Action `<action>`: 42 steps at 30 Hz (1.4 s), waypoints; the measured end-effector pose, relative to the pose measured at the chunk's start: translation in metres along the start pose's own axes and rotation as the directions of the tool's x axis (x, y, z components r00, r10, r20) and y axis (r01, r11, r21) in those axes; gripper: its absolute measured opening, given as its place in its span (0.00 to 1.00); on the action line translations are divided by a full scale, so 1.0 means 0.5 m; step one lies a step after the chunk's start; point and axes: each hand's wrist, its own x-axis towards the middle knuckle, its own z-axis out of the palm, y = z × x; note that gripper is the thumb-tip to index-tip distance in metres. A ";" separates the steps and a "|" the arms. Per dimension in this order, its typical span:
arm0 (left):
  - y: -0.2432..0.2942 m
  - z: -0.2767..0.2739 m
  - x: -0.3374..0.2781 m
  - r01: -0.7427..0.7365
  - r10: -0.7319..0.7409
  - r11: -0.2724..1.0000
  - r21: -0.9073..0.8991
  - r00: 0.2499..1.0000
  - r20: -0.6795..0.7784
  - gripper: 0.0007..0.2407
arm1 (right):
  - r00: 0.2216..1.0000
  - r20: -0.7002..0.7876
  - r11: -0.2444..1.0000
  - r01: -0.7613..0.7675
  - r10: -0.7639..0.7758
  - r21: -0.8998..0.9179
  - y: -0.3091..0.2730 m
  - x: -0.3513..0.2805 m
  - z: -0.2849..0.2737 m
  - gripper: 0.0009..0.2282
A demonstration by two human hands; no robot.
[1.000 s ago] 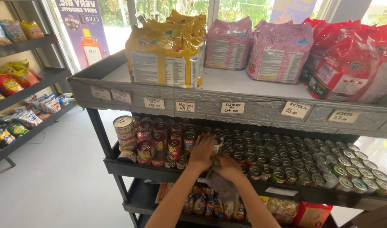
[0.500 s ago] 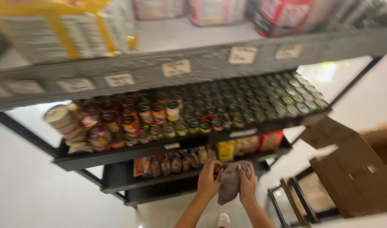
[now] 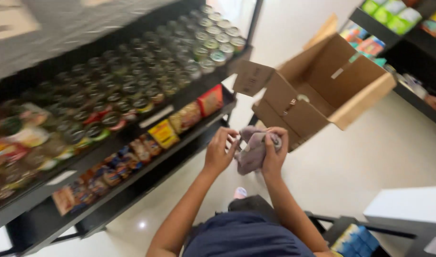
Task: Wiping canned goods with a cloth and placing them onto a grocery store shelf.
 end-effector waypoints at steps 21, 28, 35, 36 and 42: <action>0.082 0.330 0.509 -0.388 0.358 0.921 0.038 0.880 0.313 0.06 | 0.750 -0.468 0.843 0.219 -0.467 -0.491 -0.080 0.405 -0.389 0.10; -0.012 0.569 0.704 -0.532 0.146 0.830 0.164 0.492 0.858 0.19 | 0.664 -0.449 0.718 0.195 -0.598 -0.668 -0.131 0.543 -0.305 0.11; -0.124 0.853 0.716 -0.680 -0.417 0.658 0.323 0.028 0.909 0.44 | 0.910 -0.168 0.621 0.114 -0.378 -0.776 -0.008 0.607 -0.384 0.10; -0.130 0.865 0.707 -0.681 -0.455 0.649 0.337 0.008 0.891 0.44 | 0.987 -0.093 0.602 0.004 -0.129 -0.799 -0.006 0.618 -0.382 0.09; -0.144 0.897 0.657 -0.687 -0.648 0.593 0.420 -0.097 0.756 0.48 | 0.997 -0.056 0.355 -0.072 0.054 -0.932 -0.006 0.661 -0.347 0.10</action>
